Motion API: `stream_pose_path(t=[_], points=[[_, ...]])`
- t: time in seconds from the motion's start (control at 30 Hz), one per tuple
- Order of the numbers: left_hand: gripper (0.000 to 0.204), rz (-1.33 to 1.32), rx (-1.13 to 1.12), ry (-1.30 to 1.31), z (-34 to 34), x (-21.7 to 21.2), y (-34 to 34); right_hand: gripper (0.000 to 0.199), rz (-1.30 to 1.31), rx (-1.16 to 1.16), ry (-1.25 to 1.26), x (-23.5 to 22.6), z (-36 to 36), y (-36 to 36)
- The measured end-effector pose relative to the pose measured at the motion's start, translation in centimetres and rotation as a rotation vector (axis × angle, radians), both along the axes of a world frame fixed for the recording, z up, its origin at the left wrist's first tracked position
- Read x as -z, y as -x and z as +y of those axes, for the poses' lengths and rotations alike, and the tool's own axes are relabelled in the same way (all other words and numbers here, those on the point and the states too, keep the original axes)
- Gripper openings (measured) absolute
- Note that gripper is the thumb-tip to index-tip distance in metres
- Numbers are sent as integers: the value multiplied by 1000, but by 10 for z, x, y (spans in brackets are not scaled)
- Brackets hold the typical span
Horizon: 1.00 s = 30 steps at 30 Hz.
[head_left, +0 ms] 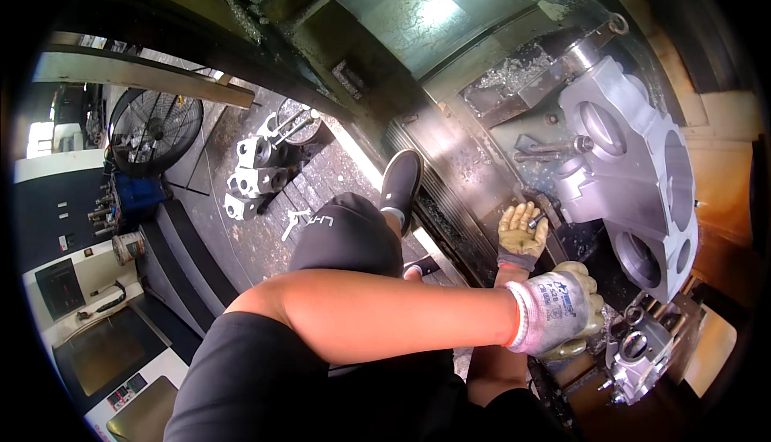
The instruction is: The person places a metal casting into a CNC machine fixture, secures it by tightening bolts with a wrench, and then interacts with the machine's control panel.
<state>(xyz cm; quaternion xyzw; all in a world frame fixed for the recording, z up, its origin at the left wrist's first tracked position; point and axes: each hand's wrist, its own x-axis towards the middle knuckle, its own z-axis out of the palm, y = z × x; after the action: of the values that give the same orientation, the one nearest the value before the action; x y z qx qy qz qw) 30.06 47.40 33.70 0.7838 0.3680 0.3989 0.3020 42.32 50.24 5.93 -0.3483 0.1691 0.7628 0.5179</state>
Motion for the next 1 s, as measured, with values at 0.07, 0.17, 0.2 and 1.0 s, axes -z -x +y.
stream_pose_path(t=[0.07,0.17,0.2,1.0], points=[[28,-14,-33,-5,-5,6,-6,51,8,3,-14,12,-1,-9],[27,-15,-76,-1,-9,8,-8,50,49,-11,-33,24,1,-9],[27,-9,-50,-1,-7,5,-1,40,63,-43,-89,8,-1,3],[39,-49,153,79,7,-13,16,28,68,199,11,-7,-6,24]])
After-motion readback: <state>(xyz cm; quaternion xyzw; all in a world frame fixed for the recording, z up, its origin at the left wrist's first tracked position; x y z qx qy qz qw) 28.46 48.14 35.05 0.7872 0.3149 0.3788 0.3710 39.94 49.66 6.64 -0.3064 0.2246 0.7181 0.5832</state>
